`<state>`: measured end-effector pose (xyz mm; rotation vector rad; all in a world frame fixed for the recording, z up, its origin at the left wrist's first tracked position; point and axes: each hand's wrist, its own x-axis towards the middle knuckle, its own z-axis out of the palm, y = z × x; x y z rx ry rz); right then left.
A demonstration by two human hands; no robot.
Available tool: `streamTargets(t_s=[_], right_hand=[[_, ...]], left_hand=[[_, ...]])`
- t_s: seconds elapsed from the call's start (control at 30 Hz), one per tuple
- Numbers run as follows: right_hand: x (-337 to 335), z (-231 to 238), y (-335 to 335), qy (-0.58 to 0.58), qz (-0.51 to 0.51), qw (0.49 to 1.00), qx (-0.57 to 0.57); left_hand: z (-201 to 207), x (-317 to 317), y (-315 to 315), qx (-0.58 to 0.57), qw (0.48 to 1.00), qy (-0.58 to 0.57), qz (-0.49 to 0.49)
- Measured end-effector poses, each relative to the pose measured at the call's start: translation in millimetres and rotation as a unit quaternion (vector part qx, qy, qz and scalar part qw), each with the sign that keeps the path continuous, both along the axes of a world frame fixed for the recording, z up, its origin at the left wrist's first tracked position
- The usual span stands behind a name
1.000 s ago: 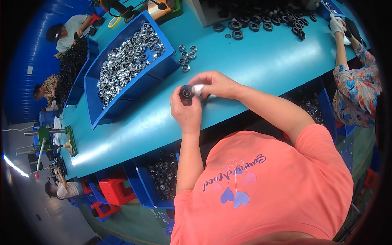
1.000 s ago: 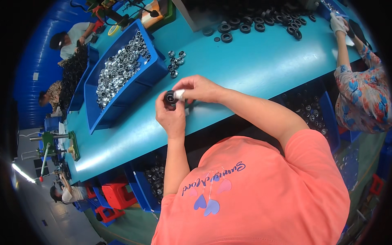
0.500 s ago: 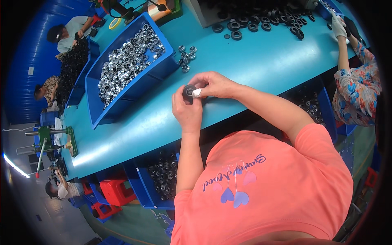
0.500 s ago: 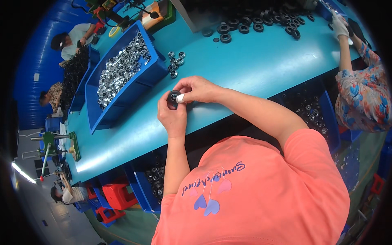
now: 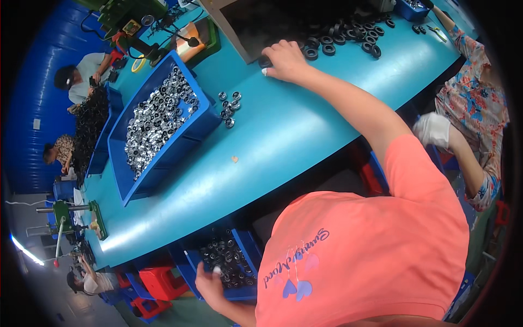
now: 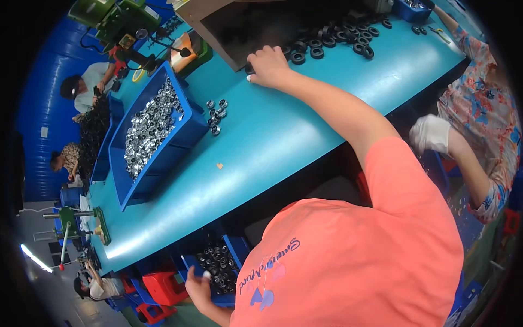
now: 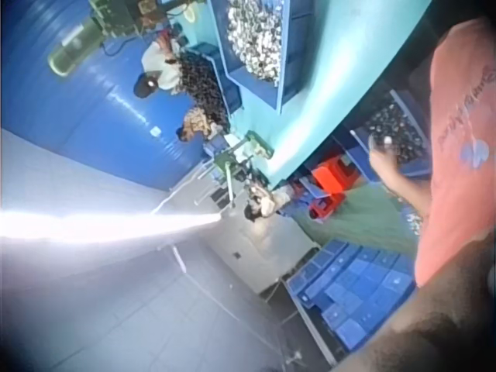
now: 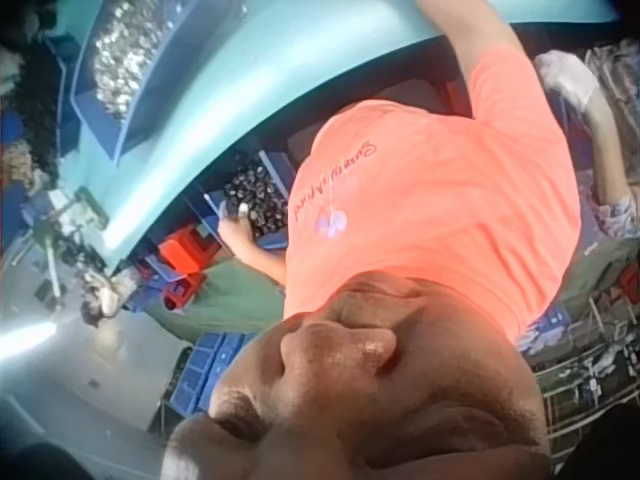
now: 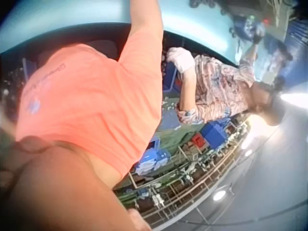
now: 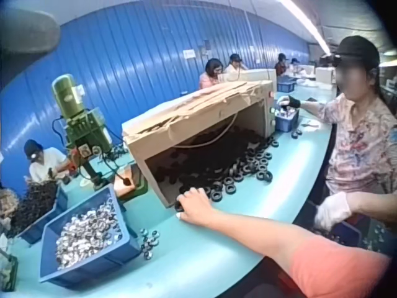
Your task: Assembling small silver components into black circular rings on a factory assembly line.
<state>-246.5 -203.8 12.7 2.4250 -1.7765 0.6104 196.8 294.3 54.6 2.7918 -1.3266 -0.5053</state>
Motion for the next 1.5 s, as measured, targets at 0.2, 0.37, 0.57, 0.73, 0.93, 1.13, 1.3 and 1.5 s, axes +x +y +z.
streamTargets(t_s=[0.2, 0.37, 0.57, 0.73, 0.93, 1.13, 1.3, 1.5], right_hand=[[7, -16, -2, -0.083, 0.09, 0.991, -0.057], [49, 31, 89, -0.3, 0.249, 0.921, -0.004], [72, 32, 145, -0.339, 0.299, 0.887, 0.092], [63, 22, 95, -0.364, 0.305, 0.843, 0.254], [83, -23, 44, -0.176, 0.194, 0.961, 0.088], [88, -32, 49, -0.182, 0.189, 0.961, 0.084], [76, -29, 51, -0.176, 0.186, 0.963, 0.09], [70, -7, 82, -0.295, 0.171, 0.926, 0.164]], left_hand=[[2, -101, -138, -0.265, 0.931, 0.19, -0.162], [-23, -166, -236, -0.344, 0.773, 0.514, -0.144], [-30, -203, -289, -0.351, 0.601, 0.717, -0.044], [-37, -191, -279, -0.352, 0.655, 0.668, -0.02], [-33, -189, -266, -0.383, 0.669, 0.634, -0.051], [-28, -188, -261, -0.408, 0.68, 0.607, -0.055], [-32, -188, -259, -0.413, 0.687, 0.596, -0.042], [-45, -169, -258, -0.322, 0.494, 0.805, 0.062]])
